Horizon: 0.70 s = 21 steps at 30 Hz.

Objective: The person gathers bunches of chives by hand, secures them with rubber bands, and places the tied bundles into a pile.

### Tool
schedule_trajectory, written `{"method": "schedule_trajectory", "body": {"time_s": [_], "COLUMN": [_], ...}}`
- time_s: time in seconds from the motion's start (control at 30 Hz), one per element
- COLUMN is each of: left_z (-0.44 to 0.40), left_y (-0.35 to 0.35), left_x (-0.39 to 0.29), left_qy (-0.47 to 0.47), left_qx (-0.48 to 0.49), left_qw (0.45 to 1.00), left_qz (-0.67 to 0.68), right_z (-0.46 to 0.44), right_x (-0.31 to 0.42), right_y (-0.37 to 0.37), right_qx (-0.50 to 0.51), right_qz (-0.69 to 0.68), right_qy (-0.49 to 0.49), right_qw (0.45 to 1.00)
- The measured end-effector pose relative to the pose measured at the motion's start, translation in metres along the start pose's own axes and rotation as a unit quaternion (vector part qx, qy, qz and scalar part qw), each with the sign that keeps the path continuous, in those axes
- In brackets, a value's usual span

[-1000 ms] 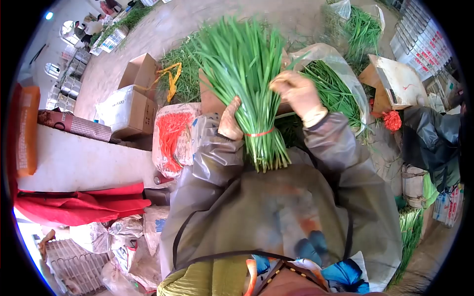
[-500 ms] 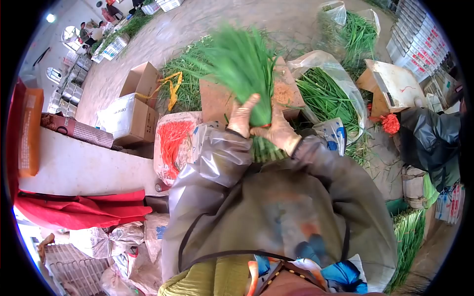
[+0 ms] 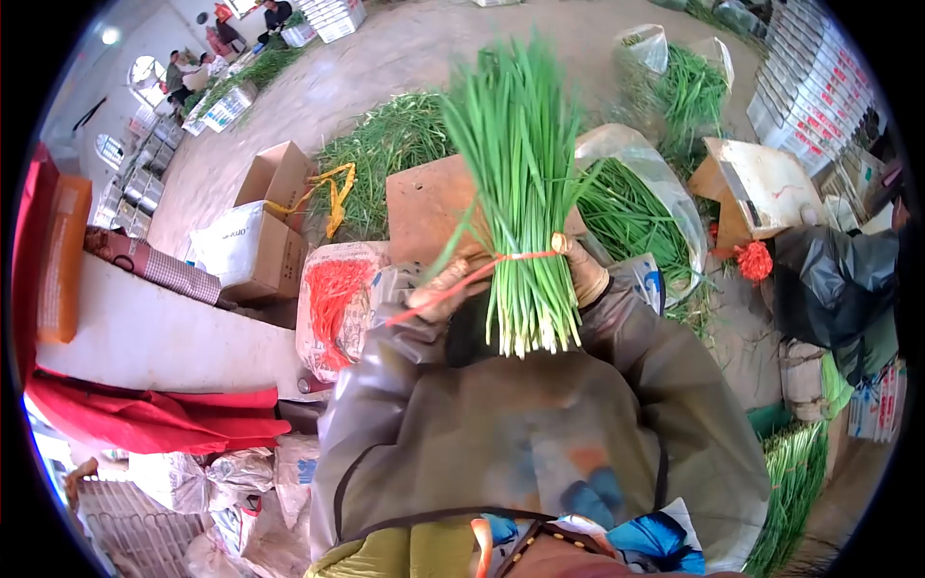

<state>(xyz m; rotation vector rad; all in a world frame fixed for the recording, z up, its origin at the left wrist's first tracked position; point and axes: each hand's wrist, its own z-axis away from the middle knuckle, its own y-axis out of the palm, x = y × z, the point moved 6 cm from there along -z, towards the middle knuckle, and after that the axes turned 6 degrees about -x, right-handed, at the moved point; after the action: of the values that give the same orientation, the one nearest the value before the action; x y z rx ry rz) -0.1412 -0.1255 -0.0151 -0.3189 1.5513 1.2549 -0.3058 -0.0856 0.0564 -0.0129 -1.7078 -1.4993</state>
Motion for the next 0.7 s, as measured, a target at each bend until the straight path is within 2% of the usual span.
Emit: {"method": "schedule_trajectory", "body": {"time_s": [0.07, 0.1, 0.13, 0.17, 0.2, 0.23, 0.27, 0.33, 0.4, 0.47, 0.5, 0.53, 0.6, 0.63, 0.67, 0.7], "left_z": [-0.004, -0.012, -0.020, -0.026, -0.027, -0.029, -0.031, -0.027, -0.019, -0.013, -0.009, -0.008, -0.009, -0.008, -0.005, 0.002], "left_y": [0.077, 0.079, 0.080, 0.078, 0.076, 0.063, 0.050, 0.049, 0.060, 0.062, 0.076, 0.075, 0.063, 0.054, 0.045, 0.046], "left_x": [-0.038, -0.040, -0.040, -0.040, -0.040, -0.029, -0.019, -0.020, -0.025, -0.038, -0.045, -0.043, -0.040, -0.041, -0.044, -0.050], "left_qy": [0.164, 0.171, 0.152, 0.133, 0.114, 0.049, 0.036, 0.051, 0.056, 0.168, 0.188, 0.189, 0.198, 0.193, 0.202, 0.176], "left_qx": [0.078, 0.074, 0.116, 0.156, 0.198, 0.131, 0.105, 0.029, 0.010, -0.113, -0.138, -0.137, -0.130, -0.146, -0.152, -0.120], "left_qw": [0.982, 0.981, 0.974, 0.961, 0.942, 0.954, 0.944, 0.952, 0.954, 0.975, 0.969, 0.969, 0.956, 0.945, 0.941, 0.944], "left_qz": [0.060, 0.059, 0.123, 0.186, 0.248, 0.264, 0.310, 0.301, 0.294, 0.095, 0.077, 0.078, 0.172, 0.221, 0.225, 0.252], "right_z": [-0.011, -0.010, -0.011, -0.012, -0.008, 0.002, 0.009, 0.009, 0.009, -0.012, -0.018, -0.024, -0.030, -0.031, -0.041, -0.043], "right_x": [-0.003, 0.005, 0.010, 0.018, 0.032, 0.037, 0.044, 0.049, 0.051, 0.058, 0.064, 0.069, 0.067, 0.071, 0.069, 0.068], "right_y": [-0.004, 0.013, 0.018, 0.006, -0.007, -0.009, -0.039, -0.043, -0.009, -0.015, 0.000, 0.015, 0.020, 0.023, 0.015, 0.027], "right_qx": [0.008, -0.004, -0.030, -0.075, -0.115, -0.154, -0.228, -0.181, -0.104, -0.150, -0.175, -0.197, -0.220, -0.245, -0.236, -0.224], "right_qz": [0.073, 0.145, 0.203, 0.370, 0.524, 0.413, 0.392, 0.349, 0.369, 0.465, 0.423, 0.380, 0.205, 0.205, 0.188, 0.191], "right_qy": [-0.009, -0.036, -0.075, -0.117, -0.159, -0.100, -0.096, -0.099, -0.179, -0.313, -0.328, -0.345, -0.317, -0.339, -0.328, -0.344], "right_qw": [0.997, 0.989, 0.976, 0.919, 0.829, 0.892, 0.886, 0.914, 0.906, 0.814, 0.826, 0.835, 0.899, 0.885, 0.895, 0.892]}}
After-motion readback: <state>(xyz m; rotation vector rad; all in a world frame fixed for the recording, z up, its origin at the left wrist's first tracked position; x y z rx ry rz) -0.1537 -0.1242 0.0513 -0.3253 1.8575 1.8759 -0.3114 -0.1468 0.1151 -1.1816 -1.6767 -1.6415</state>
